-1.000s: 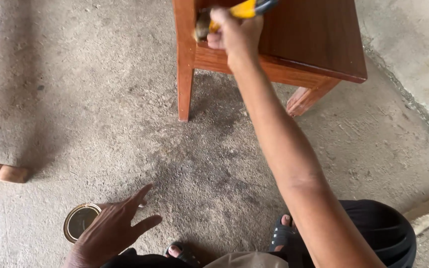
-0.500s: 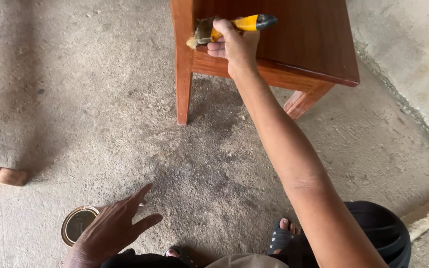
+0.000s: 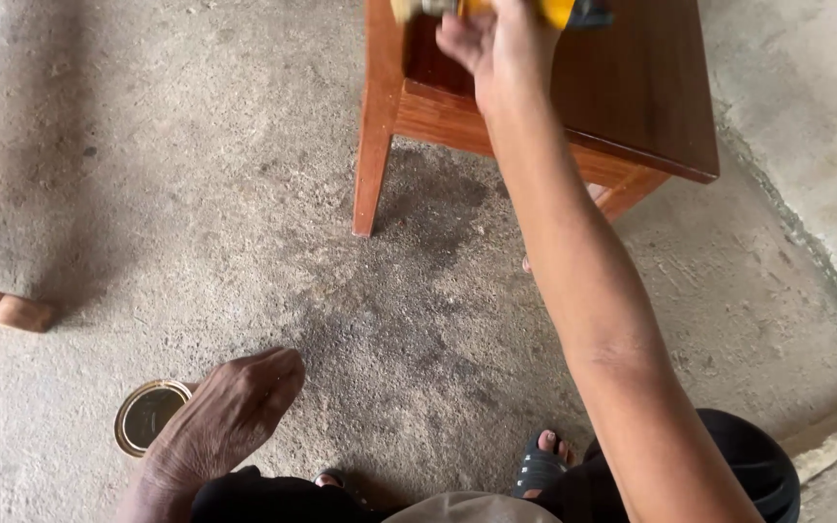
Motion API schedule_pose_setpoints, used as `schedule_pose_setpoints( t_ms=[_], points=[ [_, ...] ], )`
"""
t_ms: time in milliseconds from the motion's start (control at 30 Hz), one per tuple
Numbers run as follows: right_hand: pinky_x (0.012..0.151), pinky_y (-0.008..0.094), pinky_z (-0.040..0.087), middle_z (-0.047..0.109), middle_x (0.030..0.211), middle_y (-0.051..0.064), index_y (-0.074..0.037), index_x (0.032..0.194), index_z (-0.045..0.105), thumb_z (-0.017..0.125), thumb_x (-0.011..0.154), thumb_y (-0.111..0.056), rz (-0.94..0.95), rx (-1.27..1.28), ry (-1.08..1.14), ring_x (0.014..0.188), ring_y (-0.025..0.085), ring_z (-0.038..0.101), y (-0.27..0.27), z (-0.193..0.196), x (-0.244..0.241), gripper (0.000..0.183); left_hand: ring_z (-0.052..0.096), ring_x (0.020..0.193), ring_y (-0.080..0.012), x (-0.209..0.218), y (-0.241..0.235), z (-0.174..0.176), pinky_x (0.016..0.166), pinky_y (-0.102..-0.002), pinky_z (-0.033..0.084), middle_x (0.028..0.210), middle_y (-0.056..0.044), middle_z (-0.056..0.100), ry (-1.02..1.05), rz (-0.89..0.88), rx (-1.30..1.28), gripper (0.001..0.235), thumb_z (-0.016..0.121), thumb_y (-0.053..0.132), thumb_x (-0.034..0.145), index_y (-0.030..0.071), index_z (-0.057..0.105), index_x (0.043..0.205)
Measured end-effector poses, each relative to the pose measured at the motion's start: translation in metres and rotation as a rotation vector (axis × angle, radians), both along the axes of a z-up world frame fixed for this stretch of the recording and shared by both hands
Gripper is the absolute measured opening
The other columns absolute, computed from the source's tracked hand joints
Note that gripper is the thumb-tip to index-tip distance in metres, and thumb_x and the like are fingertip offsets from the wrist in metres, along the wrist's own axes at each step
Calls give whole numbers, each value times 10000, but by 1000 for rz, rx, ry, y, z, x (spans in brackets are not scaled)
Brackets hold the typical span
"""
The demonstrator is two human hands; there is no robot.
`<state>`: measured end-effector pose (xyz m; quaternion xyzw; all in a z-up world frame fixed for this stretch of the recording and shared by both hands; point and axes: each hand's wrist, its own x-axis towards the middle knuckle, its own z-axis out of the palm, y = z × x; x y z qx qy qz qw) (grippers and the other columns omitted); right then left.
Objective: Applying wood stain to a wooden stool using a paint brush.
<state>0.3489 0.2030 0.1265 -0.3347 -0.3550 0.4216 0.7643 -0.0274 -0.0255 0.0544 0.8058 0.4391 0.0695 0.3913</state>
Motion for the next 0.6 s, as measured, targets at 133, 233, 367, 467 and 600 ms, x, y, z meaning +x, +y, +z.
schedule_pose_setpoints(
  t_ms=[133, 233, 367, 467, 600],
  points=[
    [472, 264, 680, 751, 739, 167, 38, 924, 672, 754, 823, -91, -125, -264, -341, 565, 202, 745, -31, -14, -12, 183, 687, 592, -226, 2, -1, 4, 578, -389, 564, 737, -78, 645, 22, -5, 49, 231, 530, 249, 986, 52, 618, 904],
    [532, 257, 645, 756, 844, 146, 7, 989, 674, 761, 953, -122, -111, 69, -821, 664, 174, 761, -46, -11, 0, 159, 723, 655, -217, 7, -4, 18, 618, -382, 577, 796, -56, 708, 35, 22, 36, 268, 582, 351, 951, 95, 662, 956],
    [705, 317, 595, 723, 911, 99, 6, 1093, 655, 770, 1076, -116, -288, 387, -1294, 801, 180, 700, -66, -24, -34, 169, 752, 765, -228, -6, -5, -3, 694, -392, 589, 900, -64, 753, -42, 44, 45, 328, 606, 406, 927, 98, 666, 1025],
    [589, 246, 579, 670, 888, 14, -118, 1009, 669, 795, 1049, -197, -606, 686, -1892, 843, 151, 643, -44, -84, -35, 154, 755, 847, -242, -8, -7, -5, 791, -398, 587, 963, -86, 749, 20, 13, 6, 435, 596, 471, 919, 127, 631, 1182],
    [626, 268, 595, 678, 946, 45, -67, 1009, 625, 754, 995, -230, -554, 674, -2034, 869, 177, 648, -33, -145, -36, 208, 736, 907, -277, -14, -7, -16, 831, -420, 569, 1042, -117, 732, 28, -19, 41, 566, 607, 515, 910, 121, 588, 1316]
  ],
)
